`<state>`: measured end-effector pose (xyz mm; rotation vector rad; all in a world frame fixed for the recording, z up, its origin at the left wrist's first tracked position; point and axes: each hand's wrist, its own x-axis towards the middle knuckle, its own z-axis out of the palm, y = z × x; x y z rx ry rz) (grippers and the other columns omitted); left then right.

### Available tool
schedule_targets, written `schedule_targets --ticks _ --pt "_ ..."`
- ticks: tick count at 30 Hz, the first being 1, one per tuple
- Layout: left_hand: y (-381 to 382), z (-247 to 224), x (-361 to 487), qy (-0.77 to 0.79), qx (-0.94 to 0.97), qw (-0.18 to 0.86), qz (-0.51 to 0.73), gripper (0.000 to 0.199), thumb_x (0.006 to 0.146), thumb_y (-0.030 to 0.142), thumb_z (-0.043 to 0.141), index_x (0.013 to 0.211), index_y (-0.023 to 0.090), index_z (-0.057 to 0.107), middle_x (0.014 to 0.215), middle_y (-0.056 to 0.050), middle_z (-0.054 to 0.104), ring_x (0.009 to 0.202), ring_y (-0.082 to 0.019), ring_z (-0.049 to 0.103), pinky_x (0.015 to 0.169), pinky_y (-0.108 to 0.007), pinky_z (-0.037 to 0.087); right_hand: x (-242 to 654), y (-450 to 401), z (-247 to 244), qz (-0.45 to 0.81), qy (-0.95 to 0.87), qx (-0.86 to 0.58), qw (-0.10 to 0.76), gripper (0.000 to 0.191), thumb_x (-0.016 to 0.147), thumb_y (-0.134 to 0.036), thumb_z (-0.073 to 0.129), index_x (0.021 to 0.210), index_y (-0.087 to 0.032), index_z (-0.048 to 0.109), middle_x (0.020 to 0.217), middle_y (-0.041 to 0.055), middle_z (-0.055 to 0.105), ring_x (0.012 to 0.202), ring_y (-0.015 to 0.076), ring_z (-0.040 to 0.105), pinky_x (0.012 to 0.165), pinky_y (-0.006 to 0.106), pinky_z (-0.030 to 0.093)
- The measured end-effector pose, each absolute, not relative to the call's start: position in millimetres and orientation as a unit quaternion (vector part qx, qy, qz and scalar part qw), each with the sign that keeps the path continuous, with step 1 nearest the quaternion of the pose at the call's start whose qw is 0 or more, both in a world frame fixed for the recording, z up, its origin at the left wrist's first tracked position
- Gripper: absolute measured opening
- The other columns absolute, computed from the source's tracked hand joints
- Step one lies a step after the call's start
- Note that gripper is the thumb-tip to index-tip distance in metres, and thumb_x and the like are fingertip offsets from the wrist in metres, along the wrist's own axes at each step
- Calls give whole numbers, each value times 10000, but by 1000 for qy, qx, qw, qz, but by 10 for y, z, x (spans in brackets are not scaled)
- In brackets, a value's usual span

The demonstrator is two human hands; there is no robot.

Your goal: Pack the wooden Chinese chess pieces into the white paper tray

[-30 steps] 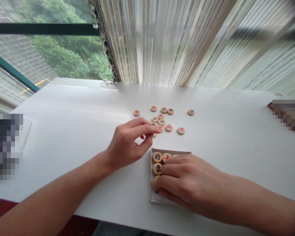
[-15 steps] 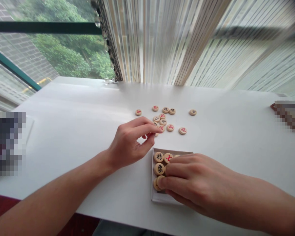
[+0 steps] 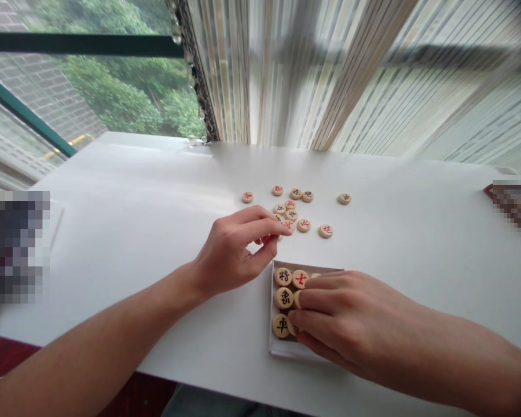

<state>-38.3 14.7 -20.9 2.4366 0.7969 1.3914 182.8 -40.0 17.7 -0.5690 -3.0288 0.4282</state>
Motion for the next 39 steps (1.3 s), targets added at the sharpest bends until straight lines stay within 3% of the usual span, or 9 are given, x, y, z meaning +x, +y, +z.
schedule_targets --ticks 12,18,28,39 --pt "149 -207 -384 263 830 122 476 235 915 9 628 980 169 787 930 -56 775 814 -141 742 761 -263 625 1815 -404 160 110 -979 -170 4 241 1031 -89 592 816 -171 666 786 26 679 684 185 575 660 363 379" --pt "148 -217 -382 259 830 121 479 250 899 -8 628 985 163 788 934 -55 775 818 -139 740 762 -258 624 1817 -428 175 125 -975 -175 51 216 1027 -87 580 838 -177 633 815 18 636 696 185 534 643 368 367" --pt "151 -229 -387 260 833 124 472 240 893 -14 634 984 137 797 928 -71 774 812 -150 743 764 -263 623 1759 -438 137 119 -980 -157 25 207 1042 -70 548 1000 -136 739 841 47 673 723 231 601 605 390 397" --pt "151 -230 -384 258 836 130 465 232 894 -16 630 980 120 797 922 -83 769 805 -156 740 761 -274 624 1747 -437 132 116 -981 -153 22 220 1046 -86 542 973 -139 743 848 46 681 704 234 609 575 408 425"
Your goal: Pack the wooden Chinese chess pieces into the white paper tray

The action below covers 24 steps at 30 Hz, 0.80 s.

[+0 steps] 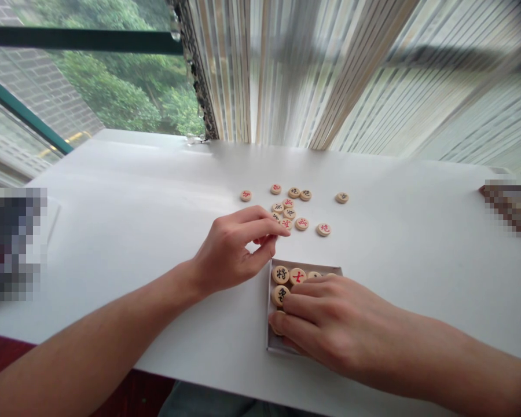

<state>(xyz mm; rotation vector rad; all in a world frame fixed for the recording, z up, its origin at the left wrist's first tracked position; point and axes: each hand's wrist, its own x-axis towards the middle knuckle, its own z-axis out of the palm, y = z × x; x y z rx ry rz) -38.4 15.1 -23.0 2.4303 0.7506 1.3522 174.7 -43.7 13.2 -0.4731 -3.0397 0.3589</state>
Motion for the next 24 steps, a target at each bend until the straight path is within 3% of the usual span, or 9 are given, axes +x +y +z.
schedule_targets --ticks 6,16,24 --pt "150 -229 -385 258 836 126 467 240 899 -12 630 980 142 796 926 -71 770 803 -149 741 757 -266 621 1749 -422 121 99 -985 -137 29 250 1038 -67 530 1078 -102 773 846 56 695 706 249 631 573 420 446" --pt "155 -238 -390 256 837 126 467 253 894 -13 631 985 157 795 926 -63 767 807 -150 746 758 -264 620 1730 -459 88 94 -983 -134 82 198 1031 -87 590 1028 -100 788 769 31 679 638 223 593 530 414 387" --pt "152 -231 -392 256 837 127 466 251 894 -15 633 982 154 796 928 -66 767 810 -150 742 760 -268 620 1765 -438 153 117 -981 -144 49 261 1065 -88 518 1087 -101 777 816 51 692 686 232 607 569 410 409"
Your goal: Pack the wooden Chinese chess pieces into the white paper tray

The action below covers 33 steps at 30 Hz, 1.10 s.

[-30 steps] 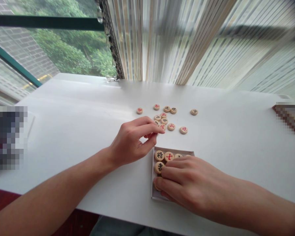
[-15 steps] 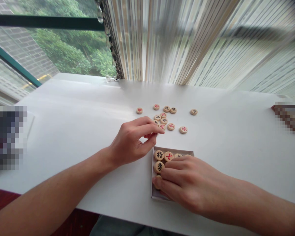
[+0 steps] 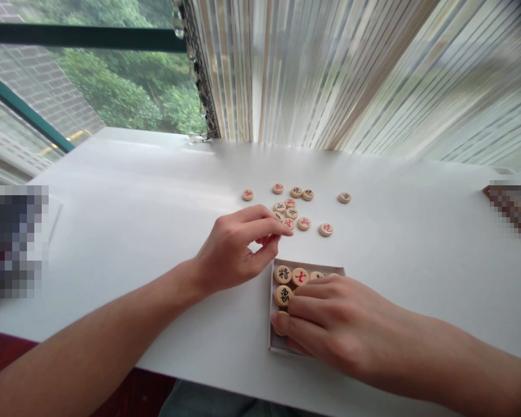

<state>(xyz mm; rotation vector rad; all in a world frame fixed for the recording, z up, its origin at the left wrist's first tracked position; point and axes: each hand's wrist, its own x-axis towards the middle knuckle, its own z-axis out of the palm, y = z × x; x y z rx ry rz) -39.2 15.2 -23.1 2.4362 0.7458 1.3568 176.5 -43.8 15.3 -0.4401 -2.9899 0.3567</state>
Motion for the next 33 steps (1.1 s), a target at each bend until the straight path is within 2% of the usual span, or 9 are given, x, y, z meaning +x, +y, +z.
schedule_targets --ticks 7,16,26,33 --pt "149 -225 -391 260 836 129 466 257 908 5 624 983 192 783 936 -45 769 817 -140 739 766 -261 622 1770 -423 165 128 -979 -151 57 249 1063 -74 519 1010 -113 759 802 52 688 695 217 609 591 385 410" --pt "151 -222 -393 258 837 130 465 263 903 0 623 989 189 784 941 -48 771 823 -144 742 774 -263 623 1787 -416 107 120 -979 -152 57 197 1070 -105 560 963 -145 720 800 48 688 729 185 618 644 326 440" --pt "150 -213 -393 265 838 125 460 252 905 6 621 973 189 780 924 -41 767 801 -138 730 746 -259 613 1752 -412 121 104 -982 -148 52 215 1048 -80 554 956 -128 743 799 46 684 680 213 586 590 384 393" --pt "148 -208 -395 262 838 122 462 252 908 3 614 968 186 777 928 -40 767 796 -129 726 724 -246 605 1821 -402 259 119 -977 -162 77 278 1077 -108 515 874 -155 698 788 41 665 683 188 568 613 359 403"
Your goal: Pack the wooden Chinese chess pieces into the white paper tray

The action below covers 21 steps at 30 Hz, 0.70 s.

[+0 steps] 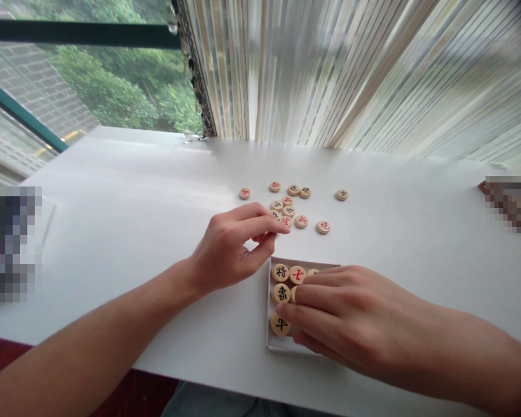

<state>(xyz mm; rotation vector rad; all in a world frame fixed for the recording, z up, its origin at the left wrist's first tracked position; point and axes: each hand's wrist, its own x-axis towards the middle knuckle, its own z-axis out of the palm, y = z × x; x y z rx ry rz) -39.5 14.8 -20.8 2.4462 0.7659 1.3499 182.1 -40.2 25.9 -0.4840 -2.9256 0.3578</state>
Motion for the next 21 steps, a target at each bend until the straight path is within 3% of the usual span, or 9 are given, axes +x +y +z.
schedule_targets --ticks 5,9,14,21 --pt "154 -196 -401 271 836 112 463 226 918 30 628 975 186 781 933 -42 781 809 -139 738 744 -260 616 2026 -249 386 119 -955 -229 147 234 1076 -242 586 897 -185 725 704 6 636 582 146 550 574 321 397" --pt "186 -181 -420 292 827 110 468 192 930 51 645 983 167 789 927 -52 794 795 -142 742 738 -261 608 2176 -15 384 110 -922 -294 225 140 1001 -307 717 1019 -189 791 740 6 717 590 120 612 599 264 450" --pt "248 -178 -459 332 808 104 476 182 927 67 659 993 175 790 915 -46 801 788 -146 737 750 -269 590 2275 217 297 97 -850 -433 285 170 960 -359 730 901 -224 814 627 -19 675 498 112 509 544 275 408" --pt "315 -196 -485 370 797 96 467 154 939 135 658 996 185 793 894 -53 806 790 -172 739 760 -293 596 2405 397 217 133 -768 -542 313 212 928 -378 706 876 -212 828 608 5 656 548 152 556 562 312 423"
